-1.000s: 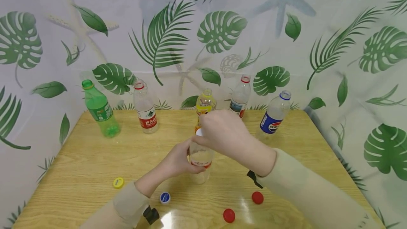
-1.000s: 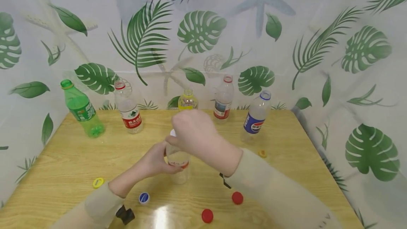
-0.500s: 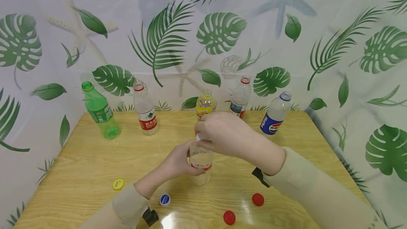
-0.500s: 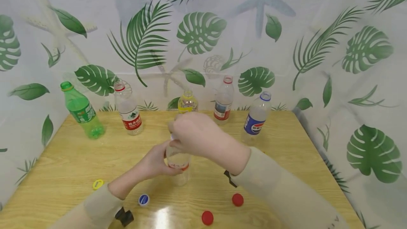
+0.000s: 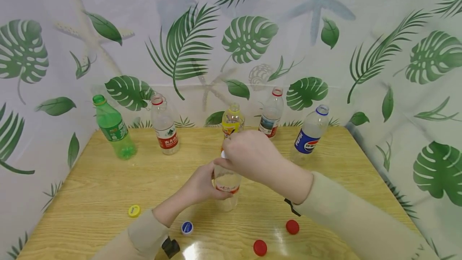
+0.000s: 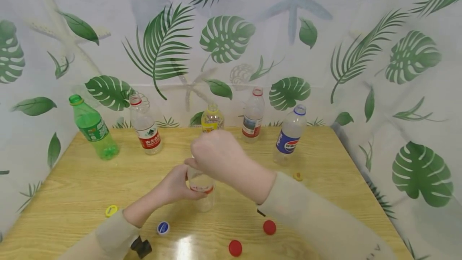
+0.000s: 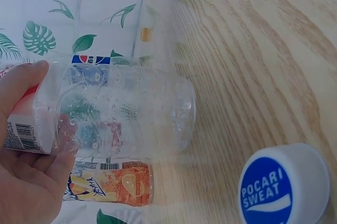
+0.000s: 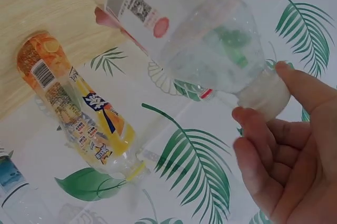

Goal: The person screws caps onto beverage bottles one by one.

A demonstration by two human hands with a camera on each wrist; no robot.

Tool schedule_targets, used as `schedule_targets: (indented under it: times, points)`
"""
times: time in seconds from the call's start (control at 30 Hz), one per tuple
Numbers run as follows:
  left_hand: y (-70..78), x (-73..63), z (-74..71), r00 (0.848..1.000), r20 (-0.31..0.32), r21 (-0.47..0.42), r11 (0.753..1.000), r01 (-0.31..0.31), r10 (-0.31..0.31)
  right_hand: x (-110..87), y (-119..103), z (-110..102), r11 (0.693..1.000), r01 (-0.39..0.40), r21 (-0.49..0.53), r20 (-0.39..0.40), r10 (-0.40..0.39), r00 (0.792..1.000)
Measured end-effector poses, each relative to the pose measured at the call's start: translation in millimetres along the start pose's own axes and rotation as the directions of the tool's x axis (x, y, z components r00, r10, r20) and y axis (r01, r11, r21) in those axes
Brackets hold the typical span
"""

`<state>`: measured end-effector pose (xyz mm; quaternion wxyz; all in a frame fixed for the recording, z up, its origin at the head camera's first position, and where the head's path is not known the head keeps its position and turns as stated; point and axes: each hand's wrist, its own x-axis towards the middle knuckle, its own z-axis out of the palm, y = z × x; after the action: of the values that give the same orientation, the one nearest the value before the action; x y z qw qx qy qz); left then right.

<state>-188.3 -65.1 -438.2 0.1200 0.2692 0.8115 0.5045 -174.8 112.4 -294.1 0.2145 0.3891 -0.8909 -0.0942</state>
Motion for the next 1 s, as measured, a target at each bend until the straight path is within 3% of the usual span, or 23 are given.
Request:
schedule_targets:
  times: [0.13, 0.27, 0.37, 0.5, 0.7, 1.0]
  points:
    - [-0.3, 0.7, -0.1, 1.0, -0.001, -0.016, 1.0, -0.007, 0.007, -1.7, 7.1, -6.7, 0.993, 0.04, 0.11, 0.045, -0.045, 0.998]
    - [-0.1, 0.9, -0.2, 1.0, -0.002, -0.025, 1.0, -0.009, 0.009, -2.9, 15.2, -13.9, 0.964, 0.058, 0.259, 0.13, -0.094, 0.987]
    - [-0.1, 0.4, -0.1, 1.0, -0.002, -0.022, 1.0, -0.005, 0.005, -1.8, 18.1, -15.9, 0.953, 0.05, 0.298, 0.173, -0.106, 0.979]
    - [0.8, 0.3, -0.2, 1.0, -0.003, -0.027, 1.0, 0.005, -0.005, 1.4, 16.5, -16.8, 0.965, 0.02, 0.263, 0.194, -0.074, 0.978]
    - [3.0, 0.2, -1.0, 1.0, -0.005, -0.046, 0.999, 0.009, -0.009, 4.1, 5.1, -17.0, 0.987, -0.041, 0.159, 0.147, 0.018, 0.989]
    - [6.2, 0.7, -3.6, 1.0, 0.002, -0.045, 0.999, -0.002, 0.002, 3.0, -2.8, -15.7, 0.984, -0.142, 0.108, 0.12, 0.129, 0.984]
